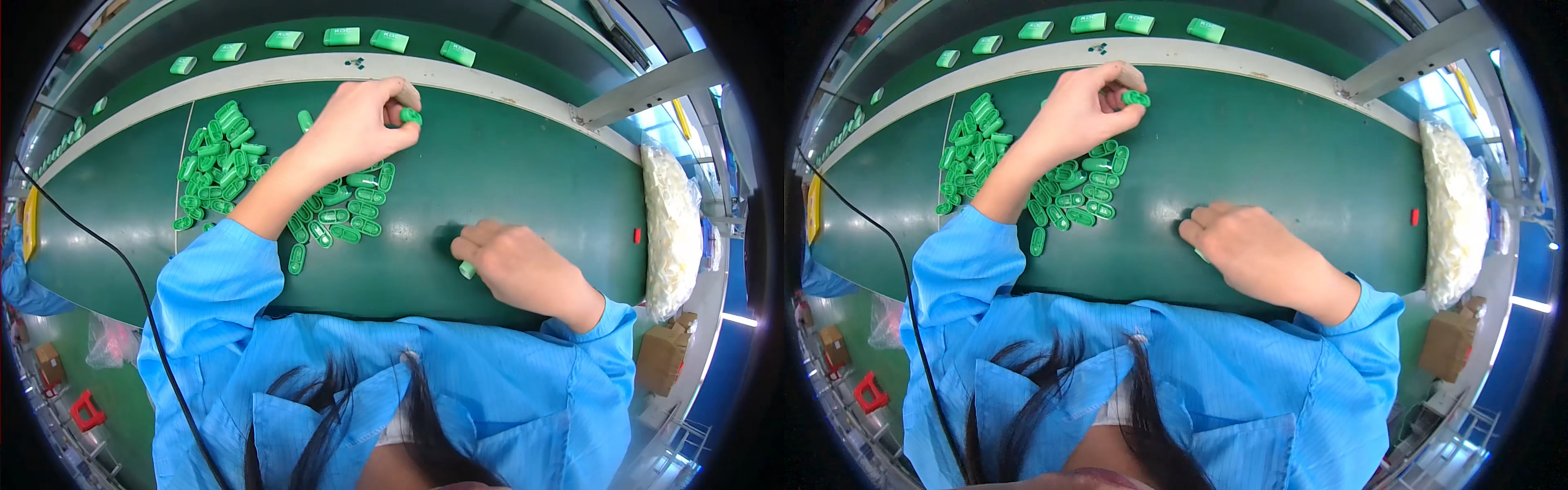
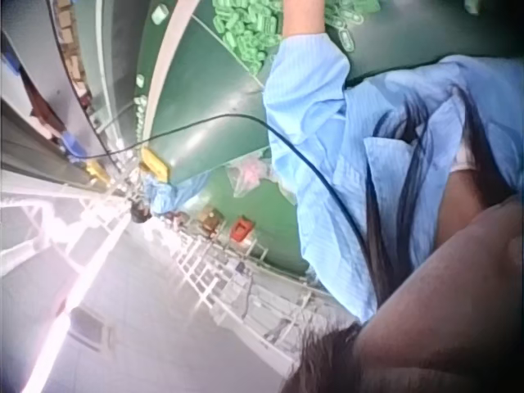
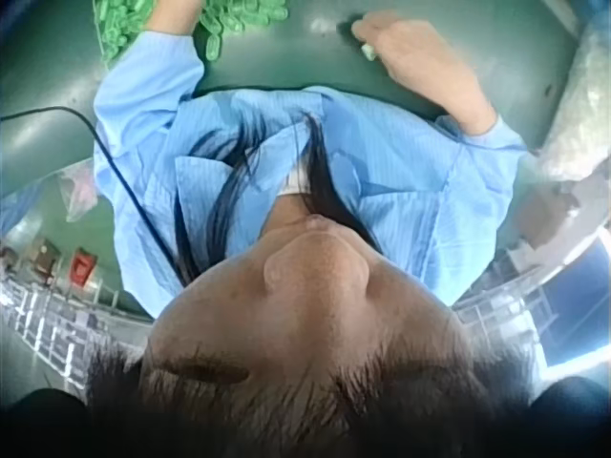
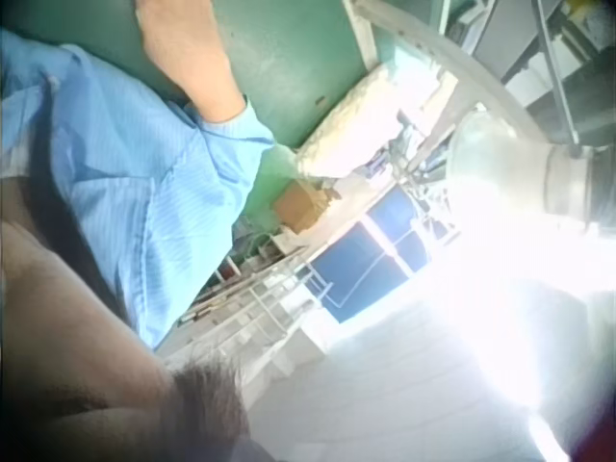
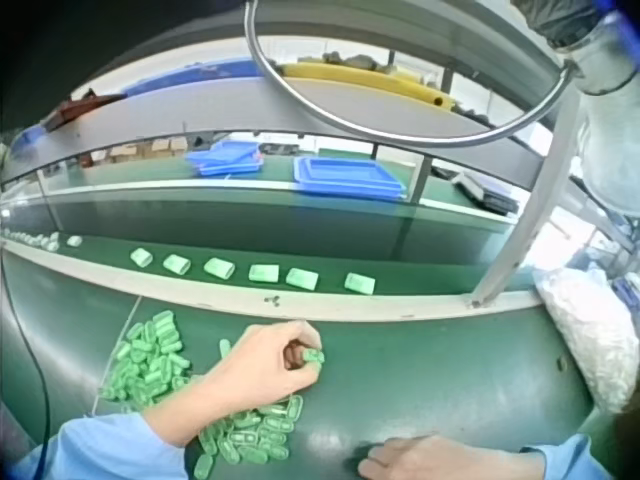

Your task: The person assembles green capsule-shaped objects by hand on a green workbench. They pick up two halves, press them together, and place the finished units on a conveyor belt. At 00:27, the person refills their supply by pouring more halves from a blue bin onto the table and continues the assembly process.

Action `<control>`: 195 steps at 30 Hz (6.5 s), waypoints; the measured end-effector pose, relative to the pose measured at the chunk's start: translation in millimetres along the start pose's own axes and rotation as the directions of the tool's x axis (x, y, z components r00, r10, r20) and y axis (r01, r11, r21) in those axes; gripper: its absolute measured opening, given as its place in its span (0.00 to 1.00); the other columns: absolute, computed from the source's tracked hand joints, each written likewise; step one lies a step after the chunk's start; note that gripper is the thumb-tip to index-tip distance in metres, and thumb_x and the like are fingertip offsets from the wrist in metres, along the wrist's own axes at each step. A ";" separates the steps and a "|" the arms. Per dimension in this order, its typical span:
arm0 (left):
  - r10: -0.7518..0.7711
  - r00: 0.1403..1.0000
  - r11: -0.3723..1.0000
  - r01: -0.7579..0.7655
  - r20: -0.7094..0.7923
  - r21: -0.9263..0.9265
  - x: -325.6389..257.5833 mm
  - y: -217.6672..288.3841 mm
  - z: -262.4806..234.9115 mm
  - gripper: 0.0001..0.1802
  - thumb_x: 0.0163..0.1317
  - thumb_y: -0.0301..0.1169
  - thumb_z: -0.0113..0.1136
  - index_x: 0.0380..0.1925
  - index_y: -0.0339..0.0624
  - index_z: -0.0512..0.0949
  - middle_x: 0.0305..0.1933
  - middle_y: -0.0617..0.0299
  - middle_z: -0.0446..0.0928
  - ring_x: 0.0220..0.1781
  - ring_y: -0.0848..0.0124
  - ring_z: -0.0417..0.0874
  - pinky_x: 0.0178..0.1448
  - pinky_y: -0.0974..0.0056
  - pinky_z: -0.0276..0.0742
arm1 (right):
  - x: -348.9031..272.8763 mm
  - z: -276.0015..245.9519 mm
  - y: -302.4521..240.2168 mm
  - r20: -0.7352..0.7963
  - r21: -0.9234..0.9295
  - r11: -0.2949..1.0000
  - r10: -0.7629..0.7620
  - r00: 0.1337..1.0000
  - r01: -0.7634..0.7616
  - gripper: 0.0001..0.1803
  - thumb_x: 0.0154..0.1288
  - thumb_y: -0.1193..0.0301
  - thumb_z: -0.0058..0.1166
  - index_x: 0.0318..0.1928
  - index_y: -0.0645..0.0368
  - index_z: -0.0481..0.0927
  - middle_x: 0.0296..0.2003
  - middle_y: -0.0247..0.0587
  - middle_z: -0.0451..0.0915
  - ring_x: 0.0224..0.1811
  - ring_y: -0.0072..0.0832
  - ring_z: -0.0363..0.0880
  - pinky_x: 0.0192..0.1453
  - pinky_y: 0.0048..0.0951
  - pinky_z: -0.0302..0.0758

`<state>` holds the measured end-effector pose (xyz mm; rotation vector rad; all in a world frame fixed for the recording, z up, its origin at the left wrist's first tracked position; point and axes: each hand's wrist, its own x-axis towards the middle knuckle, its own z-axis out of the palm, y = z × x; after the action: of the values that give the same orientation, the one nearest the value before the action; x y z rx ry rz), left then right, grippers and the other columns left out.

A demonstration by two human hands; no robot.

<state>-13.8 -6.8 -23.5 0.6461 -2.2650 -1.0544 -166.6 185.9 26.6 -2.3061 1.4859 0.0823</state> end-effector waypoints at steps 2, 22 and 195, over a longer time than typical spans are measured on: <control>-0.069 0.994 0.983 0.082 0.080 -0.166 3.6 -6.2 2.1 0.15 0.47 0.29 0.63 0.36 0.36 0.77 0.24 0.62 0.76 0.27 0.76 0.76 0.36 0.70 0.74 | 4.1 -3.4 4.6 0.061 -0.043 0.996 -0.082 0.995 0.084 0.18 0.42 0.81 0.58 0.38 0.63 0.74 0.31 0.42 0.73 0.30 0.37 0.74 0.35 0.32 0.74; -0.287 0.957 0.803 0.262 0.037 -0.535 -2.9 -17.2 8.2 0.17 0.63 0.28 0.54 0.50 0.30 0.72 0.44 0.55 0.78 0.46 0.69 0.80 0.50 0.68 0.78 | 103.5 12.2 72.4 -0.428 0.898 0.343 0.528 0.734 0.277 0.15 0.57 0.78 0.58 0.45 0.66 0.72 0.37 0.41 0.79 0.37 0.22 0.79 0.43 0.22 0.76; -0.272 0.892 0.609 -0.132 -0.362 -0.782 98.8 38.0 56.7 0.29 0.68 0.52 0.40 0.44 0.34 0.74 0.45 0.59 0.76 0.45 0.72 0.75 0.51 0.66 0.69 | -65.9 40.9 222.7 -0.559 0.659 0.618 0.784 -0.270 0.430 0.26 0.71 0.54 0.39 0.32 0.66 0.77 0.26 0.29 0.73 0.30 0.15 0.63 0.35 0.21 0.64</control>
<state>-130.4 -16.5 3.6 0.5042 -1.1612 -1.5991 -386.0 177.4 -59.5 -0.6974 1.7825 -2.4967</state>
